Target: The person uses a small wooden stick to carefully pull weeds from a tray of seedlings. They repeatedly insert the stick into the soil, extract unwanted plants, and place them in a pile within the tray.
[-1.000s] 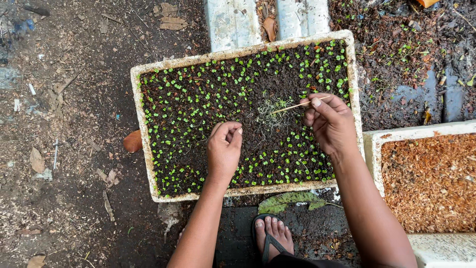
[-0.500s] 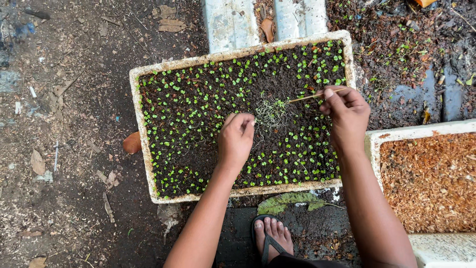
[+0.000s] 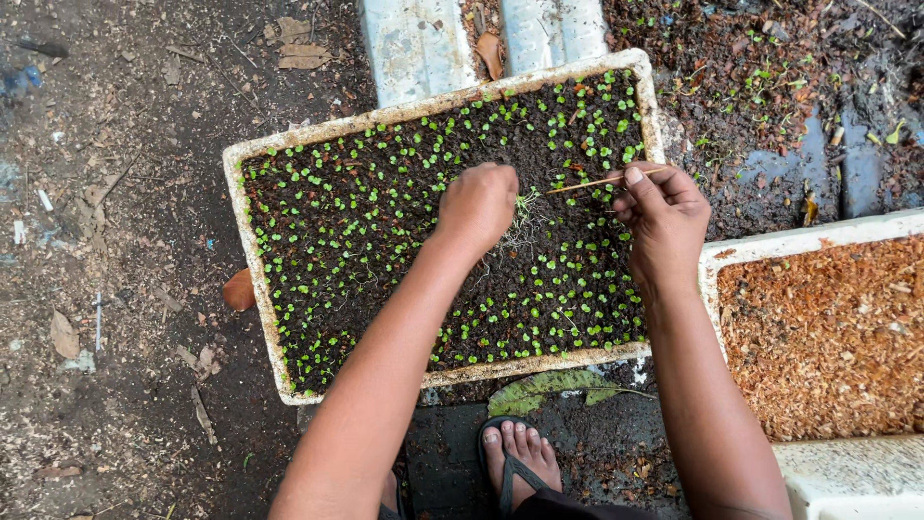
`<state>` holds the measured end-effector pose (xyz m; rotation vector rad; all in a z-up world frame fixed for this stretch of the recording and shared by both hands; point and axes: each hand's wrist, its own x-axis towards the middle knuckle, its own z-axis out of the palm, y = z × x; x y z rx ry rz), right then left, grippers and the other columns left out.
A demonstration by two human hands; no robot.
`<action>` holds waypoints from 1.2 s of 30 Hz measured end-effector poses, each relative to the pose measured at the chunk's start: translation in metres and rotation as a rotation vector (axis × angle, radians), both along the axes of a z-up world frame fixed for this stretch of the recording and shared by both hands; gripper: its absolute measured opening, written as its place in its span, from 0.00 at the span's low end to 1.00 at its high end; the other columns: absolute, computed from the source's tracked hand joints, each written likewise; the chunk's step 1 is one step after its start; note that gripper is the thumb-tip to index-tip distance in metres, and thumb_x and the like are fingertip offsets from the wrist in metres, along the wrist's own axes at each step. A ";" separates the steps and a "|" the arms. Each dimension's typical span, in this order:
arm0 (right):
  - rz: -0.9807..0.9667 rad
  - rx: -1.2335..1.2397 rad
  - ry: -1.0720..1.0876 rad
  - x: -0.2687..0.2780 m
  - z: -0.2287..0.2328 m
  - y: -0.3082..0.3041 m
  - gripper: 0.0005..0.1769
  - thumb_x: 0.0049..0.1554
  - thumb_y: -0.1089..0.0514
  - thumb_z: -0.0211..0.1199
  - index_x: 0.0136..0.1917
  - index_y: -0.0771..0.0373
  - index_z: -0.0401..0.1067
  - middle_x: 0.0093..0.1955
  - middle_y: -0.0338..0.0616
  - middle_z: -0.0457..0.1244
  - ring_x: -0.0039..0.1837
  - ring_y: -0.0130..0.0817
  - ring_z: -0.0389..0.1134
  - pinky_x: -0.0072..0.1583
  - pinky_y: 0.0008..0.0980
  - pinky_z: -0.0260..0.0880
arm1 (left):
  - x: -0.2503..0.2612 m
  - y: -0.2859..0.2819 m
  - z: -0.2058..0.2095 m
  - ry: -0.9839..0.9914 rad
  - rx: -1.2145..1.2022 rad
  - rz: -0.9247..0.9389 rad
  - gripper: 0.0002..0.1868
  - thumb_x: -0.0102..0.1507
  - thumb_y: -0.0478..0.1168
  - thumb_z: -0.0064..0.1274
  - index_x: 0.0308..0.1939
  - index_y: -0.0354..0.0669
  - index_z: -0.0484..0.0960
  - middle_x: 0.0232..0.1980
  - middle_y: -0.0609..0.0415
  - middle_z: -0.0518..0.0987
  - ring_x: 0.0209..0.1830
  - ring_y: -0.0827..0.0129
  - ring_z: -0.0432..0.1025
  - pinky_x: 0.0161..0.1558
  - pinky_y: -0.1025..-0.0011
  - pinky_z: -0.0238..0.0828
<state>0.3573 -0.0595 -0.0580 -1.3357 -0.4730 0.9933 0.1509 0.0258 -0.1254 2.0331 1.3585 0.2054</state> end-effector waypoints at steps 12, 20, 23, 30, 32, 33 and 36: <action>-0.014 0.033 0.253 -0.014 0.015 0.007 0.07 0.62 0.61 0.63 0.52 0.68 0.72 0.42 0.51 0.70 0.42 0.34 0.77 0.45 0.28 0.84 | -0.038 0.008 0.113 -0.668 -0.364 0.236 0.16 0.59 0.28 0.55 0.50 0.38 0.79 0.32 0.52 0.82 0.30 0.81 0.72 0.32 0.84 0.65; 0.136 0.038 0.255 -0.030 0.055 0.000 0.06 0.61 0.61 0.64 0.51 0.63 0.72 0.44 0.48 0.70 0.43 0.34 0.76 0.45 0.27 0.82 | -0.141 -0.005 0.211 -0.425 -0.257 0.277 0.15 0.59 0.30 0.57 0.49 0.41 0.75 0.32 0.55 0.81 0.28 0.78 0.69 0.31 0.78 0.64; 0.313 0.030 0.119 -0.047 0.097 0.002 0.05 0.62 0.60 0.65 0.52 0.60 0.72 0.45 0.47 0.69 0.44 0.32 0.74 0.47 0.26 0.82 | -0.209 -0.026 0.224 -0.300 -0.153 0.356 0.12 0.60 0.30 0.60 0.45 0.44 0.74 0.29 0.59 0.80 0.27 0.79 0.68 0.31 0.75 0.63; 0.952 0.027 -0.670 -0.099 0.184 0.027 0.07 0.61 0.68 0.64 0.54 0.73 0.74 0.50 0.54 0.69 0.52 0.38 0.72 0.59 0.29 0.73 | -0.307 -0.068 0.221 -0.040 0.056 0.256 0.10 0.61 0.33 0.54 0.46 0.47 0.75 0.32 0.61 0.80 0.28 0.71 0.73 0.33 0.68 0.65; 0.967 -0.022 -0.627 -0.108 0.168 0.041 0.08 0.62 0.69 0.62 0.55 0.74 0.71 0.53 0.56 0.68 0.54 0.42 0.72 0.59 0.32 0.75 | -0.319 -0.073 0.209 -0.078 0.017 0.281 0.12 0.62 0.34 0.52 0.49 0.47 0.74 0.35 0.61 0.79 0.28 0.72 0.71 0.33 0.70 0.64; 0.979 -0.059 -0.584 -0.111 0.160 0.047 0.09 0.63 0.70 0.61 0.56 0.75 0.68 0.55 0.59 0.67 0.55 0.46 0.72 0.59 0.35 0.76 | -0.323 -0.074 0.203 -0.112 -0.012 0.309 0.13 0.63 0.36 0.50 0.52 0.48 0.73 0.38 0.61 0.78 0.29 0.74 0.69 0.34 0.71 0.63; 0.954 -0.003 -0.673 -0.153 0.161 0.063 0.05 0.69 0.68 0.64 0.58 0.73 0.72 0.49 0.54 0.68 0.48 0.36 0.70 0.54 0.28 0.74 | -0.331 -0.073 0.190 -0.270 -0.075 0.382 0.13 0.64 0.33 0.55 0.52 0.45 0.73 0.41 0.59 0.80 0.30 0.77 0.65 0.32 0.76 0.64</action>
